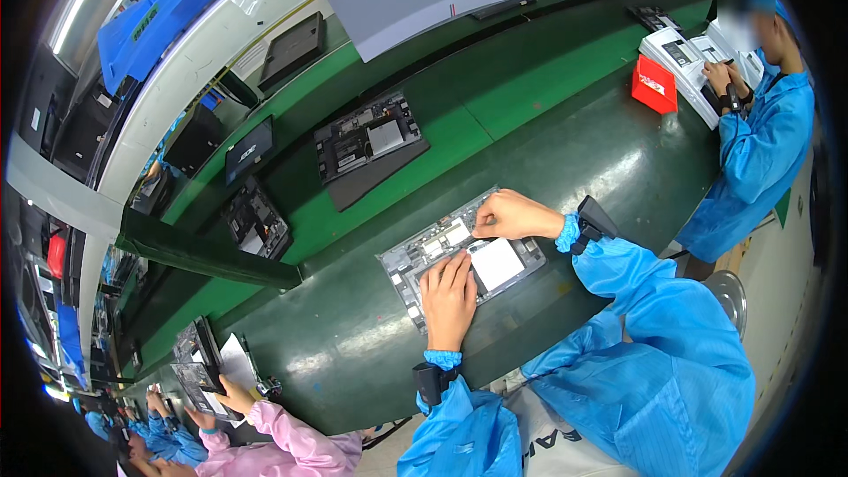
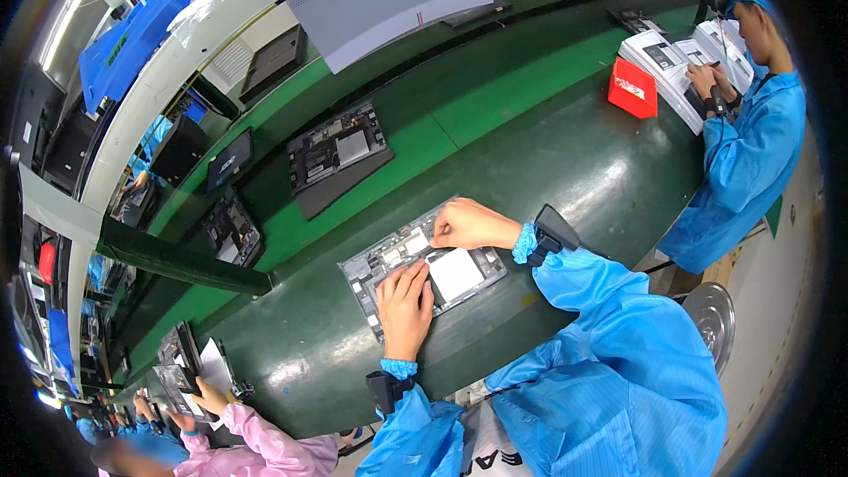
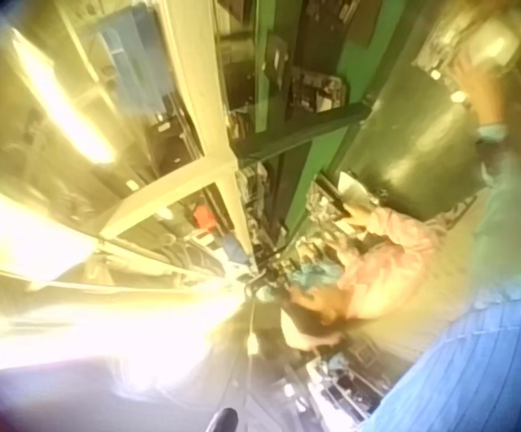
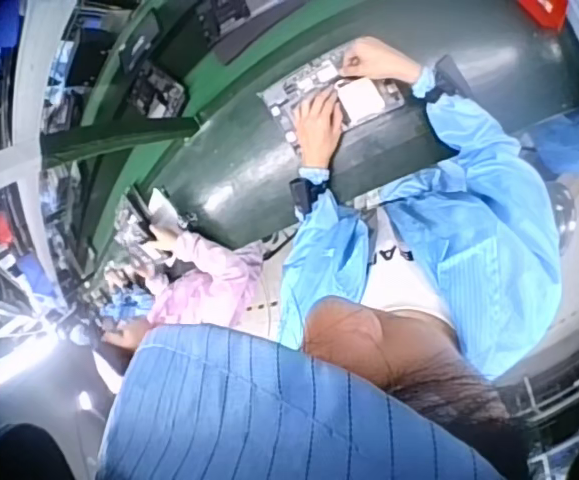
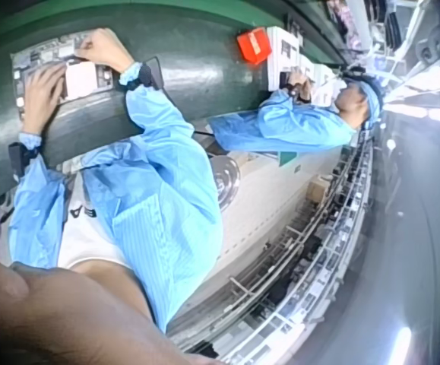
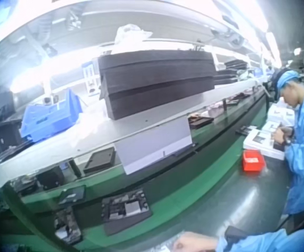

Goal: The person assembles tablet components on an assembly line by connecting internal cables, applying adhesive tape, and pressing parts into place with a hand tool before sliding each unit down the conveyor belt.

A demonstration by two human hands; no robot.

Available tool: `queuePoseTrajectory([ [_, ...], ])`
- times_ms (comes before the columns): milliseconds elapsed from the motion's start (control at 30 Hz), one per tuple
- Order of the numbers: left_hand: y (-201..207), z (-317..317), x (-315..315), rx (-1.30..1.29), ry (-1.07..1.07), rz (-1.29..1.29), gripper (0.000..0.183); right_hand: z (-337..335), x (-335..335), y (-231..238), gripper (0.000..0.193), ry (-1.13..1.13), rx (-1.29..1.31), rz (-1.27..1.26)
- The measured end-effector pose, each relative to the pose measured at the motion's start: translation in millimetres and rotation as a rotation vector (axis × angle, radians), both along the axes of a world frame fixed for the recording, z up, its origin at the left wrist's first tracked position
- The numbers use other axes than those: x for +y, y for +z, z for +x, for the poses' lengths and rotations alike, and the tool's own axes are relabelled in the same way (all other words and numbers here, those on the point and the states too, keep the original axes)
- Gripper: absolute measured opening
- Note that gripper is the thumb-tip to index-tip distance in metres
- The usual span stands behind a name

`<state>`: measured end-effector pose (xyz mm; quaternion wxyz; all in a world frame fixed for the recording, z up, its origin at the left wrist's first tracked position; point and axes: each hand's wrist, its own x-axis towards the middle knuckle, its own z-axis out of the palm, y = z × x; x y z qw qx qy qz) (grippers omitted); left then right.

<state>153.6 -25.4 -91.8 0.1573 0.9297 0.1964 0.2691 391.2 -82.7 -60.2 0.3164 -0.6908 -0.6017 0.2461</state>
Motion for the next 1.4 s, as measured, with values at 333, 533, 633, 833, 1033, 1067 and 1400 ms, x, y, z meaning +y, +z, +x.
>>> queuePoseTrajectory([
  [333,-3.8,0.8,0.2,0.001,0.01,0.012,0.031,0.2,0.7,-7.0,0.03,-0.016,0.001,0.002],
  [533,-4.5,0.5,0.4,0.018,0.011,0.016,0.031,1.1,0.6,-9.8,0.031,-0.017,0.007,0.029],
  [633,-3.1,0.6,-0.4,0.023,0.014,0.012,0.032,0.9,-1.1,-1.0,0.031,-0.026,0.015,-0.016],
  [833,-3.0,1.2,-0.5,0.028,0.007,0.003,0.032,1.5,-1.8,-2.2,0.03,-0.04,0.026,-0.052],
  [1033,-2.1,1.0,-0.6,0.033,0.014,0.018,0.033,2.4,-1.6,-8.7,0.03,-0.039,0.013,0.002],
  [1067,-1.1,1.5,-0.6,0.034,0.011,0.018,0.033,2.4,-2.1,-7.7,0.03,-0.04,0.013,0.002],
  [1400,0.1,2.3,-1.1,0.036,0.016,-0.009,0.031,-0.2,-1.1,-3.8,0.03,-0.052,0.028,-0.026],
])
